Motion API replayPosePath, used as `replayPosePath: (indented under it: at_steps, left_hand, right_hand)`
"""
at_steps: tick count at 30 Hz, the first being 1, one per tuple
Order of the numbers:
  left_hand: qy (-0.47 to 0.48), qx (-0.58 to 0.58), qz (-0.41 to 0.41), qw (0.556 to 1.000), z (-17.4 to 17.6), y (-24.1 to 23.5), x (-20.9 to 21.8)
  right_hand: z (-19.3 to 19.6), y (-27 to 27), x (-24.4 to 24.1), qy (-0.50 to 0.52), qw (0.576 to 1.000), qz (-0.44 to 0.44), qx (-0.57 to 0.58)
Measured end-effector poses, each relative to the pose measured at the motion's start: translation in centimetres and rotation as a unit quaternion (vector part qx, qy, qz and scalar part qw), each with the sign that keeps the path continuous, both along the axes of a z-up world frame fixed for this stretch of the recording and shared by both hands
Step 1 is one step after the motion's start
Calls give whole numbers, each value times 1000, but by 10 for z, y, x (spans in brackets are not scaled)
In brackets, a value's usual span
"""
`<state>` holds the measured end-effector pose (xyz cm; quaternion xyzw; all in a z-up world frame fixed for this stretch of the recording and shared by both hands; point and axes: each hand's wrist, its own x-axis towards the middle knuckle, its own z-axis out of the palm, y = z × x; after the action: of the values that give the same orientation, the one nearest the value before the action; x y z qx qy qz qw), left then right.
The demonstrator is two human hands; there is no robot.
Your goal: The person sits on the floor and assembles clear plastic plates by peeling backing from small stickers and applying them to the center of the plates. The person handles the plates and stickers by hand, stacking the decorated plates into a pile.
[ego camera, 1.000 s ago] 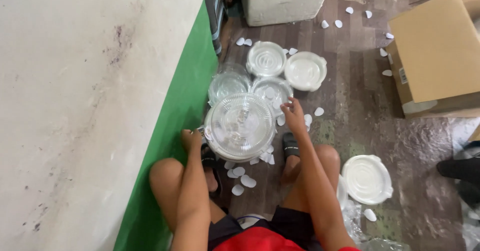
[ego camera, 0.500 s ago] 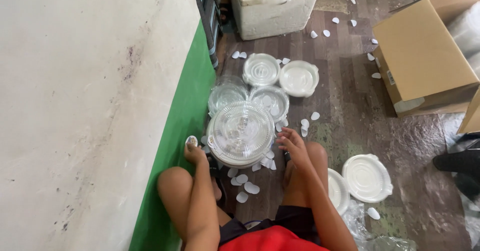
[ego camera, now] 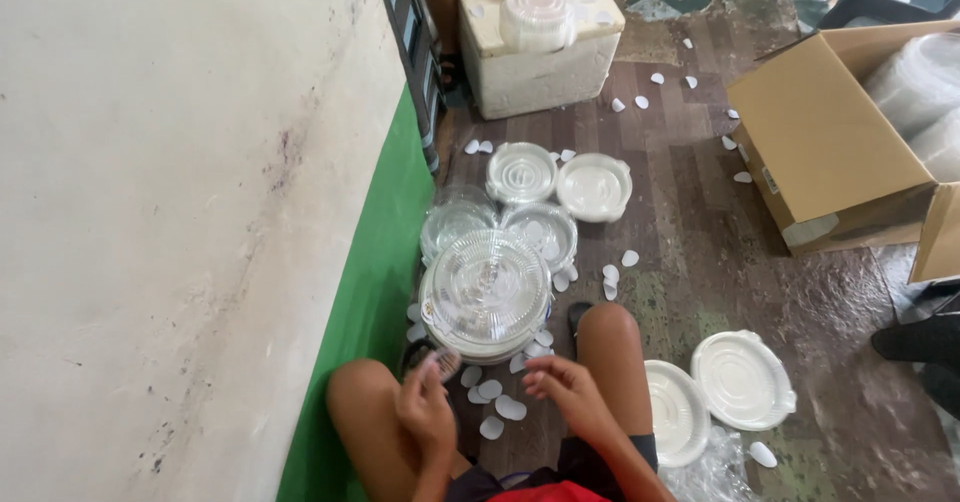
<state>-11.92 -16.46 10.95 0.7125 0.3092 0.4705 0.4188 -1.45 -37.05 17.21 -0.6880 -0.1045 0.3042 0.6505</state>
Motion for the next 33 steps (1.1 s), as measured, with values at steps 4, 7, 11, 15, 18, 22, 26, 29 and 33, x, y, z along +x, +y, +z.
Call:
replayPosePath:
  at_steps: [4, 7, 11, 15, 18, 22, 26, 29, 33]
  left_hand:
    - [11, -19, -90, 996, 26, -53, -7]
    - [-37, -19, -174, 984, 39, -72, -11]
    - [-16, 38, -245, 969, 74, -70, -17]
    - [-73, 169, -282, 942, 89, -70, -32]
    - [-117, 221, -312, 916, 80, -65, -35]
    - [-103, 231, -340, 906, 72, -75, -46]
    - [-89, 248, -386, 884, 76, -84, -42]
    - [-92, 257, -397, 876, 91, -94, -37]
    - [-71, 234, -399, 884, 91, -104, -32]
  right_hand:
    - [5, 23, -14, 46, 998, 36, 3]
    - [17, 28, -22, 14, 1000, 17, 20]
    - [24, 16, -28, 13, 999, -19, 45]
    - [13, 10, -43, 47, 995, -70, 54]
    - [14, 3, -60, 21, 996, -89, -12]
    - [5, -12, -78, 116, 985, -118, -45]
    - [7, -35, -72, 228, 970, -78, 19]
    - [6, -50, -66, 231, 967, -47, 100]
    - [22, -61, -59, 183, 971, -14, 155]
